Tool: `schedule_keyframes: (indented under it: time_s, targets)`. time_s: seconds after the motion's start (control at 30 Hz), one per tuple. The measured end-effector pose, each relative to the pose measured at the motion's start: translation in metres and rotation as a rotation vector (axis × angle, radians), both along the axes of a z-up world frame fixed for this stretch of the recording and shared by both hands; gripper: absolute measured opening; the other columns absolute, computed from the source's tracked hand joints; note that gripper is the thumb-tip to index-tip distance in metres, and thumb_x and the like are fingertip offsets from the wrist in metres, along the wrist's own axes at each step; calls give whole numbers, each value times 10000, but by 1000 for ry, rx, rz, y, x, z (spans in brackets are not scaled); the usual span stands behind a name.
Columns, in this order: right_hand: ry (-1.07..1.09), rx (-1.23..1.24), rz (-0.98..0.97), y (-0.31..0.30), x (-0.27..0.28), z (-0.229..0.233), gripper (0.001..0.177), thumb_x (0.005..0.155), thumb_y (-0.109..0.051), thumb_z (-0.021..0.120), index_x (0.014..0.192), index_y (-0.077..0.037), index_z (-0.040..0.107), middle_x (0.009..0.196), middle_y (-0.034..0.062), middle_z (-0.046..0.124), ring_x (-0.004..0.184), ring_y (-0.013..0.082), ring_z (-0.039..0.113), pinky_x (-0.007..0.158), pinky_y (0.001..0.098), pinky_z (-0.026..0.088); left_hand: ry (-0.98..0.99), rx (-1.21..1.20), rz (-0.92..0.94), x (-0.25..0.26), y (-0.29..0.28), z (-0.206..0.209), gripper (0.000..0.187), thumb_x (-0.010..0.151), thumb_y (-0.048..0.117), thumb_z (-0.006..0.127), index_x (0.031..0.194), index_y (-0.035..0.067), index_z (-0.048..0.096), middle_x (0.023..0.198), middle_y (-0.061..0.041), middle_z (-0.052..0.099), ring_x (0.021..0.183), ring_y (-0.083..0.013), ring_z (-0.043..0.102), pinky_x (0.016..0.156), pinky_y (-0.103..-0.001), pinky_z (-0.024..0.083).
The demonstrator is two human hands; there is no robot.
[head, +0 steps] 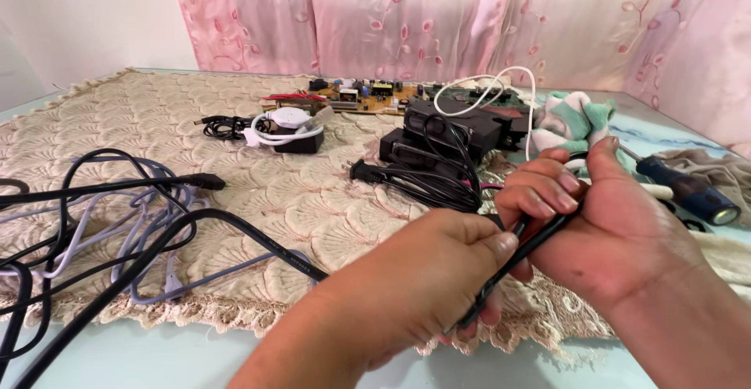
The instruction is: The person organizes a pile of tangled electronic cables on a table. They pick up individual cables, untangle them, and coil them neatly by hand. The person handles several different types of cables, including power cords and USB cables, placing the coiled bundles back on the table.
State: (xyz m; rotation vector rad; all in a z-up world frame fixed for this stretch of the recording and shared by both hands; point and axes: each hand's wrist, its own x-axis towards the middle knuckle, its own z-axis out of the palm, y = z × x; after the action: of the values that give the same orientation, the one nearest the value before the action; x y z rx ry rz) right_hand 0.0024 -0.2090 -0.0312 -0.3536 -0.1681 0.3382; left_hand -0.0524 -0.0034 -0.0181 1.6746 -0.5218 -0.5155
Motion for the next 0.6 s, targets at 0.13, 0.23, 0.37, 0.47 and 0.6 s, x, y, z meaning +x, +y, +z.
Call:
schedule_keyframes:
  time_s: [0.13, 0.23, 0.37, 0.47, 0.6]
  targets:
    - [90, -320, -267, 28, -20, 31, 543, 1015, -606, 459, 899, -86, 566, 665, -6, 498, 637, 158, 497, 696, 321, 467, 8, 22, 96, 6, -7, 1, 389, 1046, 292, 444, 824, 27, 622, 600, -54, 593, 473, -171, 546, 466, -335, 472]
    - [249, -677, -477, 50, -42, 47, 447, 1051, -502, 494, 1018, -68, 595, 854, 22, 621, 843, 182, 589, 876, 379, 503, 5, -46, 173, 8, -14, 2, 391, 1043, 266, 416, 811, 24, 616, 626, -76, 606, 525, -184, 564, 504, -346, 488]
    - [53, -712, -337, 58, -52, 36, 320, 1075, -370, 540, 1063, -61, 619, 986, 65, 672, 928, 227, 610, 942, 439, 486, -56, 16, 225, 9, -18, 11, 263, 1043, 231, 439, 911, 75, 604, 749, -139, 654, 657, -238, 616, 598, -381, 512]
    - [173, -720, -363, 57, -53, 32, 287, 1084, -337, 466, 985, -71, 511, 964, 99, 671, 957, 258, 662, 989, 457, 513, -358, 285, 212, -3, -13, 15, 218, 1004, 261, 536, 989, 81, 660, 855, -166, 718, 768, -310, 690, 696, -417, 542]
    - [269, -780, -452, 46, -42, 31, 379, 1111, -345, 362, 974, -42, 545, 967, 124, 676, 969, 291, 676, 1024, 486, 536, -479, 855, 55, -16, 5, 24, 278, 886, 280, 693, 905, 3, 721, 938, -206, 731, 934, -371, 718, 878, -453, 541]
